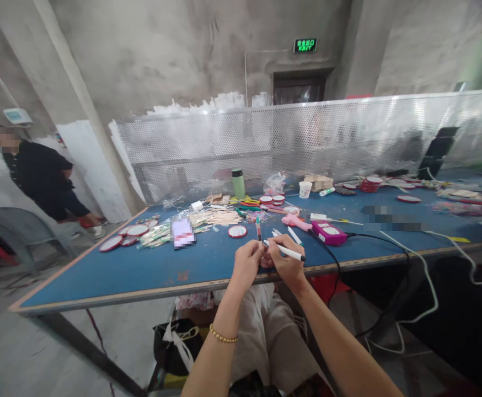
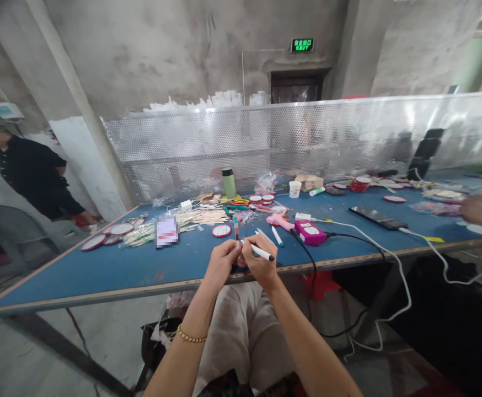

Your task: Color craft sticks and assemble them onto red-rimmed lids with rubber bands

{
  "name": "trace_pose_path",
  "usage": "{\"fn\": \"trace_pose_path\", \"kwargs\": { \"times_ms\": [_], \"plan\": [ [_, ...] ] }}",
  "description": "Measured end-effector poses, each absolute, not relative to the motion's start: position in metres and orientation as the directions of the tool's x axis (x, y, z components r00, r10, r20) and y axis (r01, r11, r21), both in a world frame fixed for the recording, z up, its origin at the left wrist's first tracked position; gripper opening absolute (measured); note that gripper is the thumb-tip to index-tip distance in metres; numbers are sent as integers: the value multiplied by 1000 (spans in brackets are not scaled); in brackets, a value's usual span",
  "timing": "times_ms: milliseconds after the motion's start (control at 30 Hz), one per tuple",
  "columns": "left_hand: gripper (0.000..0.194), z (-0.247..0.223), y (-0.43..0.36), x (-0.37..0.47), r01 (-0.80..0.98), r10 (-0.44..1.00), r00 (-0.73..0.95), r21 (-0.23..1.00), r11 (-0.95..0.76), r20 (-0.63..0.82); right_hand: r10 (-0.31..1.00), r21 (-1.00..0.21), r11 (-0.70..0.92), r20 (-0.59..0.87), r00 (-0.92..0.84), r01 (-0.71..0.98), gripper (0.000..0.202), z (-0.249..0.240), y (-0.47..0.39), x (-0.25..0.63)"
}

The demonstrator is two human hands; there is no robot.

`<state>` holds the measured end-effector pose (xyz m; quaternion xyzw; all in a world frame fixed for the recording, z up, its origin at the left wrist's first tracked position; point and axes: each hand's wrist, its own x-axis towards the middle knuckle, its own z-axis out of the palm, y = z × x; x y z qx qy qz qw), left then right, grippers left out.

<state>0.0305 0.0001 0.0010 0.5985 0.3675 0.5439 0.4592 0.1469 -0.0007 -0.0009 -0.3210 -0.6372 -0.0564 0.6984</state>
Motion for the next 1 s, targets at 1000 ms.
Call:
{"fn": "trace_pose_path", "kwargs": {
  "times_ms": [1000],
  "plan": [
    [34, 1, 1, 31, -92, 943, 173, 958, -271, 283, 386, -440, 788, 898, 211, 431, 19, 1, -1, 146]
  ]
}}
